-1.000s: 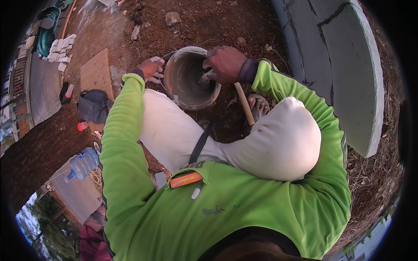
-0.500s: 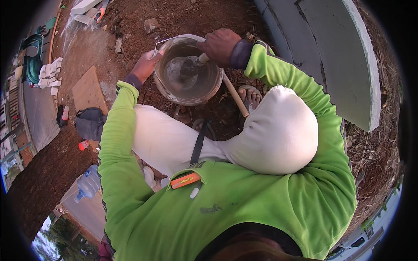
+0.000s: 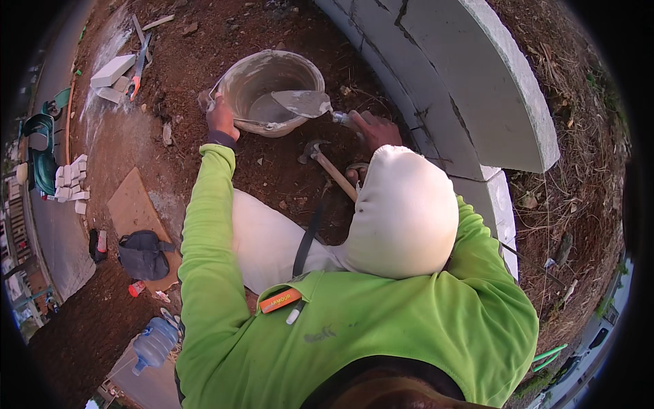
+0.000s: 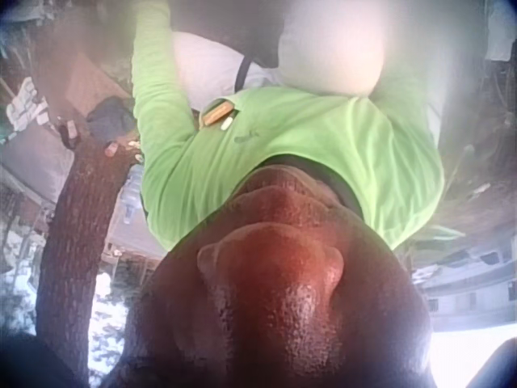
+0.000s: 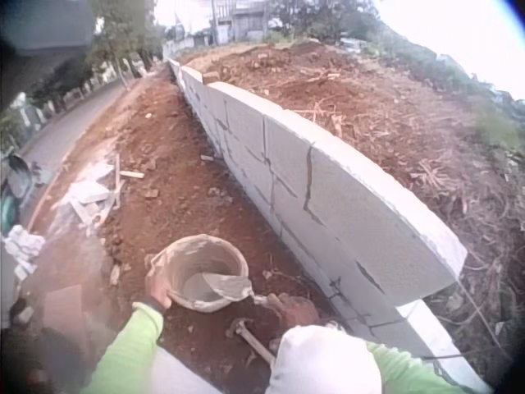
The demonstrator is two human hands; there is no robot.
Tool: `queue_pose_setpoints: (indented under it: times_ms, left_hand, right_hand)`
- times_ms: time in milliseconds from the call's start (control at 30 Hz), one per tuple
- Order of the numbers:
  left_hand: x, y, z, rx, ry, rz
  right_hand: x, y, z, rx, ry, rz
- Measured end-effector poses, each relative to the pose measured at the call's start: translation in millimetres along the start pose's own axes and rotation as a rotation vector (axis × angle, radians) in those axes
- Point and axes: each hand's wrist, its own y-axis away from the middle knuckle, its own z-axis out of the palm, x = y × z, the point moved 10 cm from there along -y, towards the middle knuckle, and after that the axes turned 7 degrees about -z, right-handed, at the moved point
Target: The person builds a low wall by applying mortar to white blocks using a trowel and placing them onto the wall, then securing them with a hammer.
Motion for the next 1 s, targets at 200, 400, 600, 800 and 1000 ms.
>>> queue_pose_setpoints:
  times_ms: [200, 400, 600, 800, 1000]
  left_hand:
    - [-19.9, -32.0, -3.6, 0.116, 0.114, -0.115]
    - [-26.3, -57.6, 7.0, 0.044, -0.012, -0.098]
    - [5.0, -30.6, 5.1, 0.06, -0.302, -0.06]
    - [1.3, -30.6, -0.7, -0.003, -0.243, -0.066]
    - [-1.9, -60.4, -5.7, -0.043, -0.136, 0.108]
  right_hand:
    - [64.2, 88.2, 77.3, 0.233, -1.25, 0.392]
    - [43.6, 75.7, -26.4, 0.106, -0.912, 0.303]
    - [23.7, 29.9, -37.6, 0.027, -0.789, 0.325]
    - [67.3, 131.9, 22.7, -0.098, -0.674, 0.309]
    - [42.6, 122.5, -92.8, 0.076, -0.761, 0.441]
